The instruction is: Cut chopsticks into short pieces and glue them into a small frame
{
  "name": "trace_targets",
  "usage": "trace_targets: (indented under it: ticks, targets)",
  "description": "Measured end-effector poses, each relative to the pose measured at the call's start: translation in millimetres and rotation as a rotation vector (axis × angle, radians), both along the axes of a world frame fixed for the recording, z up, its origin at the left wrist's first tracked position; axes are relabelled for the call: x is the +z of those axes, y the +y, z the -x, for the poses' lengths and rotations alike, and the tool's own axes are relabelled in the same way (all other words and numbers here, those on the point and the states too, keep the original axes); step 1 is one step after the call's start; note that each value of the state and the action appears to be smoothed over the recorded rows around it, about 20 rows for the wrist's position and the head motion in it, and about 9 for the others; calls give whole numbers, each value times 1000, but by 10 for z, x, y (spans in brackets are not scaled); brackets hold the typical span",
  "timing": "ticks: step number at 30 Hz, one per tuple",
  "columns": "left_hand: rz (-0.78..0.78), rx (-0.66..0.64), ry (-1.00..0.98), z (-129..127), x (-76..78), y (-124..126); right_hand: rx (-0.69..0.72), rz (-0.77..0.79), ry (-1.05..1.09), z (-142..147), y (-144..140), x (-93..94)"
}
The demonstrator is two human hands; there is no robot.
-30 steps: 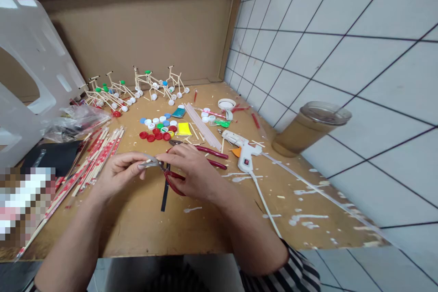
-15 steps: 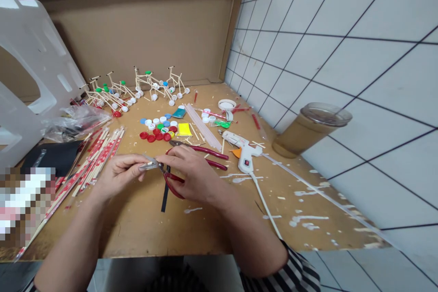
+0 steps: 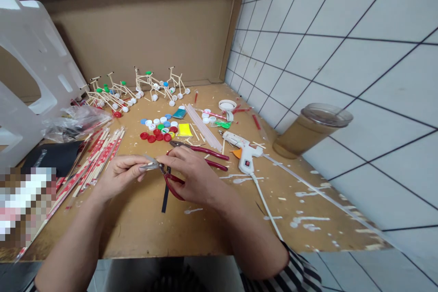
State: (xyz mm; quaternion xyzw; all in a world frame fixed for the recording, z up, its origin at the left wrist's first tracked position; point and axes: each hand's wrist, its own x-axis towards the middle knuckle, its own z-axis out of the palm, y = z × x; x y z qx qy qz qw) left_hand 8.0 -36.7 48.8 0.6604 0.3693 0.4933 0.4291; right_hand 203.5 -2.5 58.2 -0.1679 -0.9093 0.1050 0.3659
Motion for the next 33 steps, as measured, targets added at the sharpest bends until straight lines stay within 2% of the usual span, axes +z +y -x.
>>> trace_targets:
  ticks: [12,19,33]
  targets:
    - [28,-19,28,-15,-7,4,-23,5,-35,8,-6,-23]
    - [95,-18,-87,-33,-1,15,-23,66,-2,49,-33,39]
    - [256,-144,-148,24,-23,22,-7,-1,-55,-2,-5,20]
